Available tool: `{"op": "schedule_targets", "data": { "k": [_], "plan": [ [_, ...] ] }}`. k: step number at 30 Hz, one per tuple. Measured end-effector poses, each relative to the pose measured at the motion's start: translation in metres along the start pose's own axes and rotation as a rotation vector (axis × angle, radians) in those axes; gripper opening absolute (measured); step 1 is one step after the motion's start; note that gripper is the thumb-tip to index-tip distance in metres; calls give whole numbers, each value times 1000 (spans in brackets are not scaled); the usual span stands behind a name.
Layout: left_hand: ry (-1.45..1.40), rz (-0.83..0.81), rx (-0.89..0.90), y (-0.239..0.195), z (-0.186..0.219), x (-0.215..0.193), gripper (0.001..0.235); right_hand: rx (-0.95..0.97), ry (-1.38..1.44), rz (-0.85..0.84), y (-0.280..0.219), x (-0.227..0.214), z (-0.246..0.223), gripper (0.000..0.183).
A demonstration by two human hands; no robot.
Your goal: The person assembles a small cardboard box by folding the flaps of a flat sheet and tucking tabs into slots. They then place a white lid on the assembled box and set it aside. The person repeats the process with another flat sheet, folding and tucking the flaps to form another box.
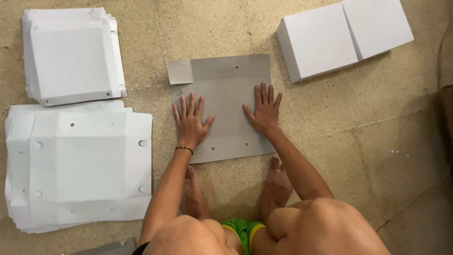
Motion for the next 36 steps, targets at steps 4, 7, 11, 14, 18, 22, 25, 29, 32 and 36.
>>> {"op": "schedule_targets", "data": {
  "k": [4, 7, 11, 14, 18, 22, 25, 29, 32, 36],
  "plan": [
    [3, 20, 18, 6, -4, 6, 67, 28, -19, -25, 6, 4, 4, 77],
    [29, 87, 58, 10, -9, 17, 60, 24, -17, -25, 8, -1, 3, 76],
    [138, 249, 240, -8, 15, 13, 46, 14, 3, -12, 11, -3, 3, 76],
    [53, 71, 209, -22, 30, 22, 54, -32, 14, 98, 10, -1, 5, 70],
    [67, 48, 194, -30, 30, 37, 61, -194, -66, 355, 3, 2, 2, 59],
    [81, 73, 224, -29, 30, 30, 60, -345, -53, 256, -30, 4, -16, 61],
    [67, 83, 230, -32, 31, 31, 60, -376, -96, 235, -69, 4, -29, 66],
    [-22, 145, 288, -35, 24, 35, 54, -443, -68, 45, -100, 18, -38, 87],
    [-56, 158, 332, -52, 24, 19, 55, -426, -82, -68, -108, 24, -31, 96],
    [-50, -100, 280, -85, 18, 8, 92, -393, -12, -83, -112, 20, -8, 90]
  ]
}}
Point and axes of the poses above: each hand's wrist, its own y-axis towards the middle knuckle, its own x-axis out of the palm, z = x × y, the point moved 7 cm from there along y, towards the middle knuckle, and after that the axes turned 14 degrees about -z, right-handed, at the moved point
